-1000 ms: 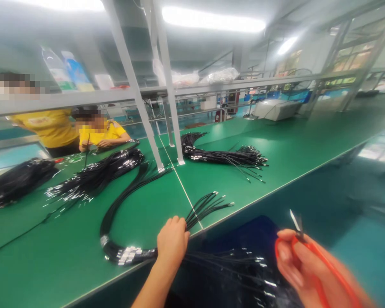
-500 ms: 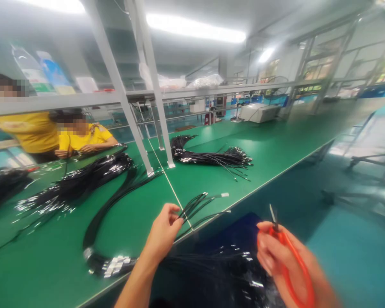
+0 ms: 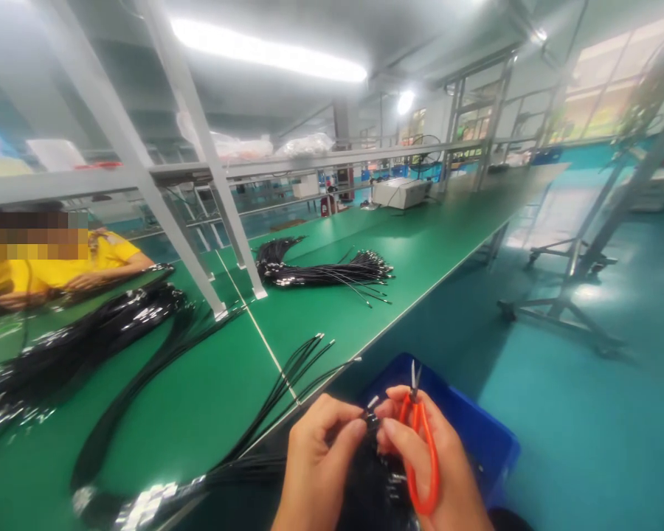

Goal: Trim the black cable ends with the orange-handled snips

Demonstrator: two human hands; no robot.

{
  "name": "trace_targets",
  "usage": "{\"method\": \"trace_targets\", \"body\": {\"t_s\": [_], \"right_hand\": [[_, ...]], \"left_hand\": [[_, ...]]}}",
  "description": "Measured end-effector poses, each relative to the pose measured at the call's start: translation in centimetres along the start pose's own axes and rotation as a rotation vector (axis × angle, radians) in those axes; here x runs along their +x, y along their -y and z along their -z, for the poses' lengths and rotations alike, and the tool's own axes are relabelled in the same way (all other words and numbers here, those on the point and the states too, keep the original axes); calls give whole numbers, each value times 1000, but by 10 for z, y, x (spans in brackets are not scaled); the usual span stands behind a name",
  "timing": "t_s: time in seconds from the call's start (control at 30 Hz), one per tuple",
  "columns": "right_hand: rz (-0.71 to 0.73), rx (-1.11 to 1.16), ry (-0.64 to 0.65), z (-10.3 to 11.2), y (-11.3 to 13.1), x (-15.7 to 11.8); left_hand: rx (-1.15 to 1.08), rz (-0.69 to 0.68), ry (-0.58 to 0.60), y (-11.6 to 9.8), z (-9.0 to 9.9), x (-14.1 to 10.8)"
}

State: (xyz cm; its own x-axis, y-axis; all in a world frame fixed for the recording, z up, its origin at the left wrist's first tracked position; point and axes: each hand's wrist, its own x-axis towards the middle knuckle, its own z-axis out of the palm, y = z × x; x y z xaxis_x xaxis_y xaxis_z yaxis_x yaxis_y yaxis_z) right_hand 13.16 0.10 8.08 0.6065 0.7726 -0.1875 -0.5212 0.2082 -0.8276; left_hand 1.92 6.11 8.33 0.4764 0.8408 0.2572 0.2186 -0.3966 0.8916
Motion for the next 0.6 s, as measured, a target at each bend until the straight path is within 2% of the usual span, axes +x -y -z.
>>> {"method": "trace_targets", "body": {"t_s": [0.07, 0.2, 0.6], "right_hand": [[29, 44, -4, -5, 1, -4], [54, 85, 15, -10, 4, -7], [30, 56, 63, -10, 5, -6]], "left_hand": [[-40, 64, 18, 0, 3, -1], [-58, 93, 35, 1, 3, -5], [-188, 219, 74, 3, -1, -9]]}}
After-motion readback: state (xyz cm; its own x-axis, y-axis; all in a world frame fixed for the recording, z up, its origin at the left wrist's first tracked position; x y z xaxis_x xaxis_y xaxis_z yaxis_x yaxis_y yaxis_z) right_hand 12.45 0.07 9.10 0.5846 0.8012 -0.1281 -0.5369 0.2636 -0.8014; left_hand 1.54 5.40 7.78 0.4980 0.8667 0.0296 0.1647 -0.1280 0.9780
